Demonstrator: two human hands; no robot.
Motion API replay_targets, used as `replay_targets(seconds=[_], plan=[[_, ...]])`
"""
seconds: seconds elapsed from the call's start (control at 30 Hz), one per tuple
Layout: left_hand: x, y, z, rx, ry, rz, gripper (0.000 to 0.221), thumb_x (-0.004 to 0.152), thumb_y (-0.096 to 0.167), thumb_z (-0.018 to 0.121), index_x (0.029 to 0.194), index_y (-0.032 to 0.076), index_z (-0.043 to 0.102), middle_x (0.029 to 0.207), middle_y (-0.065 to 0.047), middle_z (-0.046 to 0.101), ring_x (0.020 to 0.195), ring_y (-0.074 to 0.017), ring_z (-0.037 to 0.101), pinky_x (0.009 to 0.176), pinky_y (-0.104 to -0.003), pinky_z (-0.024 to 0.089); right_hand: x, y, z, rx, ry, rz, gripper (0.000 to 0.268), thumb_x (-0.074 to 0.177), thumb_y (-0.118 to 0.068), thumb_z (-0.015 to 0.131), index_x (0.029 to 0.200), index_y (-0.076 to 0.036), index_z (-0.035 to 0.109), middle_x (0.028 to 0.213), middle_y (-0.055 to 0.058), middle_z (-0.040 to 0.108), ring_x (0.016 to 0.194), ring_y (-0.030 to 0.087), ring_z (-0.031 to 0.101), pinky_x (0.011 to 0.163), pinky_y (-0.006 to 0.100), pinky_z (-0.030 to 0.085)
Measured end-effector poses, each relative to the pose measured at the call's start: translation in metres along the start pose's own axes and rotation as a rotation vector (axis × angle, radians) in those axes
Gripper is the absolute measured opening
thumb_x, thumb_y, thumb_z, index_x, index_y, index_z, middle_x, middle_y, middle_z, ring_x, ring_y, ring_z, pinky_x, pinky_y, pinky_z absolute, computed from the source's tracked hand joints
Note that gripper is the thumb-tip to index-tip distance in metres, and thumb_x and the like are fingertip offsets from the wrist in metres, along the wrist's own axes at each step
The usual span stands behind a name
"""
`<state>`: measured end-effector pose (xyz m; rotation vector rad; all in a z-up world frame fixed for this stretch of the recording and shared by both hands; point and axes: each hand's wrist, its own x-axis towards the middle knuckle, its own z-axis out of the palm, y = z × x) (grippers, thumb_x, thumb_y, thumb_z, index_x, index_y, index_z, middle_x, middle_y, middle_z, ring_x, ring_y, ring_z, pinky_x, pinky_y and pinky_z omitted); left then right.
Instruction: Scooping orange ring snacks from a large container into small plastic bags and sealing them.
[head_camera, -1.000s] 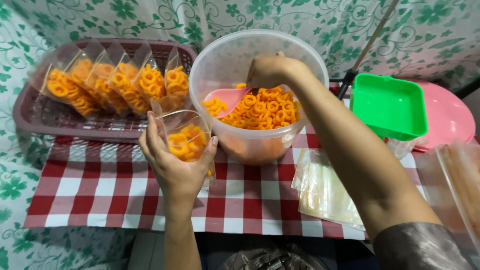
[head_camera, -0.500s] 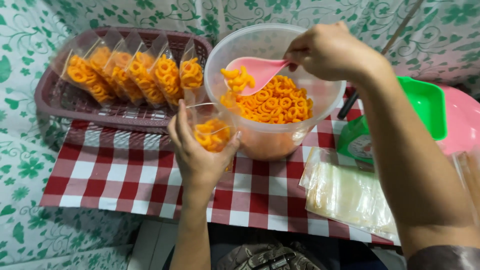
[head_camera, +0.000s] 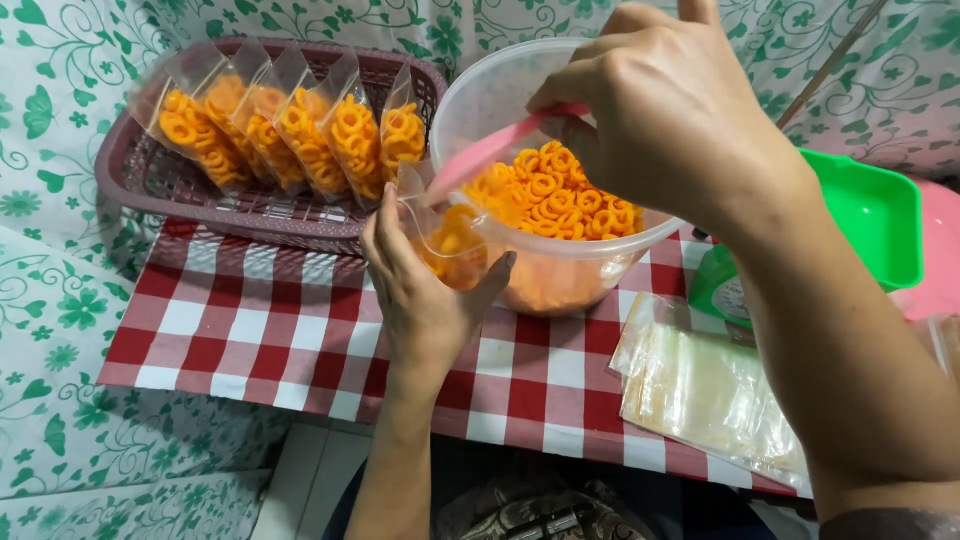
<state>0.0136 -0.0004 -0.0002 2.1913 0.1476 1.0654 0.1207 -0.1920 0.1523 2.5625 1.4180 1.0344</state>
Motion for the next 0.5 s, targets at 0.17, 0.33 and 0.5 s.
replay_targets(seconds=[0.17, 0.33, 0.5], plan=[[-0.002, -0.011, 0.003, -0.043, 0.052, 0.018, 0.115, 0.074, 0.062, 0.082, 0.152, 0.001, 0.023, 0.148, -0.028, 0.041, 0.140, -0.0461, 0.046, 0.110, -0.059, 0.050, -0.001, 0.009, 0.006, 0.107, 0.158, 0.047, 0.007, 0.106, -0.012, 0.082, 0.110, -0.016, 0.086, 0.095, 0.001, 0.081, 0.084, 0.021, 0.074, 0.069, 0.038, 0.053], [-0.006, -0.019, 0.002, -0.087, 0.043, -0.005, 0.115, 0.074, 0.054, 0.086, 0.154, 0.001, 0.021, 0.147, -0.027, 0.039, 0.137, -0.0424, 0.049, 0.111, -0.057, 0.050, -0.007, 0.034, 0.082, -0.070, -0.009, 0.266, 0.010, 0.108, -0.033, 0.074, 0.103, -0.030, 0.082, 0.079, -0.001, 0.077, 0.066, 0.028, 0.068, 0.082, 0.045, 0.036], [-0.007, -0.024, -0.001, -0.175, 0.042, -0.008, 0.111, 0.079, 0.054, 0.081, 0.155, 0.001, 0.021, 0.146, -0.026, 0.037, 0.139, -0.0412, 0.048, 0.115, -0.054, 0.051, -0.002, 0.028, 0.140, -0.062, -0.830, 0.445, 0.030, 0.092, 0.007, 0.045, 0.084, -0.006, 0.071, 0.084, 0.008, 0.076, 0.079, 0.031, 0.070, 0.095, 0.052, 0.041]])
